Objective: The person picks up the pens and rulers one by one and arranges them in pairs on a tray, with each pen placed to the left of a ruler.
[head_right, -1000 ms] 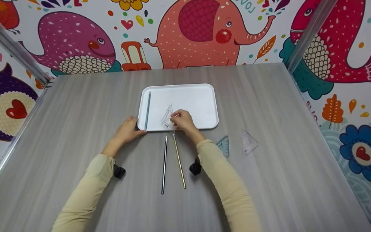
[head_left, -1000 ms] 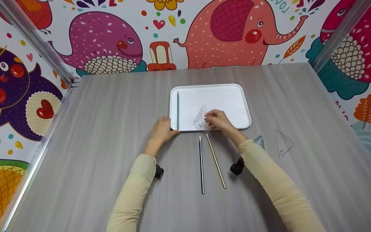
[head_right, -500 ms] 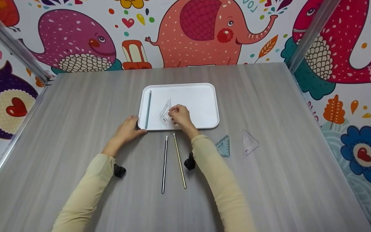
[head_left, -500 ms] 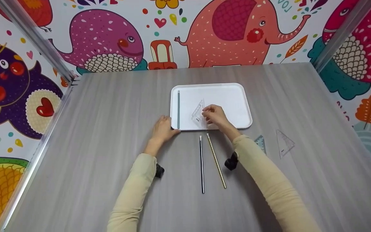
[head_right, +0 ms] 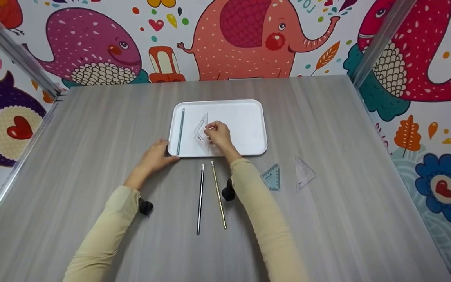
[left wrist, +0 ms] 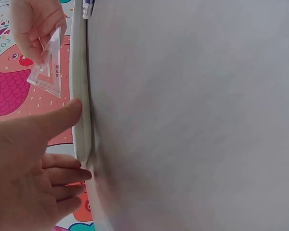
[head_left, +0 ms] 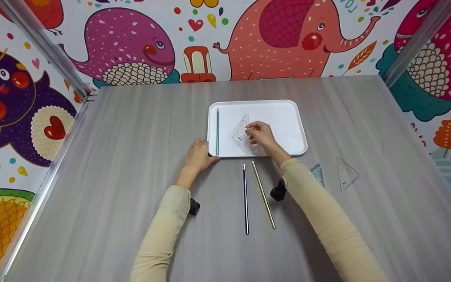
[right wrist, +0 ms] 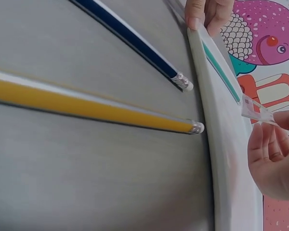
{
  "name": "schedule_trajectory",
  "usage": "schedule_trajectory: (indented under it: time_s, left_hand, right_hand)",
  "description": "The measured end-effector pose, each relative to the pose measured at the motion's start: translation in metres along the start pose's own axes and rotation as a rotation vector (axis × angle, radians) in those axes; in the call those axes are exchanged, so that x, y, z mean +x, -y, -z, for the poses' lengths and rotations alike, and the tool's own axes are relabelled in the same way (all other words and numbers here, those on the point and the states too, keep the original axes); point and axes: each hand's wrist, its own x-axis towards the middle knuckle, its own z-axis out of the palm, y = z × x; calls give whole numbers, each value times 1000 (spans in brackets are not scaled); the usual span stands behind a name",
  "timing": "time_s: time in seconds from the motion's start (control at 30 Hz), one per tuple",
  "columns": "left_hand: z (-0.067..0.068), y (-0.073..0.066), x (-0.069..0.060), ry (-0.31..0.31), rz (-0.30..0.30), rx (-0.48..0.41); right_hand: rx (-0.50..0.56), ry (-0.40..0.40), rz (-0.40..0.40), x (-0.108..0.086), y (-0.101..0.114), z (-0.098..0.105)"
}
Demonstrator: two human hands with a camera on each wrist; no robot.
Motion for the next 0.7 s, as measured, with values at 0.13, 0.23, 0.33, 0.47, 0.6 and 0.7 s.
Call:
schedule_trajectory:
  time_s: [0.13,0.23,0.33,0.47,0.6,0.7]
  left_hand:
    - [-1,1,0,-1,0,5]
    - [-1,1,1,-3,0,6]
    - [-2,1,1,-8,-1,3]
    - [-1,1,0,-4,-5,-2]
    - [-1,1,1,1,1,-1]
    - [-1,1,1,2,6,-3]
  right_hand:
    - [-1,2,-12,3,3,-3]
    - [-3,4,-22,6,2,-4]
    - [-8,3,-35,9,0,-5]
    - [11,-3,-60,11,0,-8]
    - [27,2,-79,13,1,-11]
    - [27,6,-81,15,0,-13]
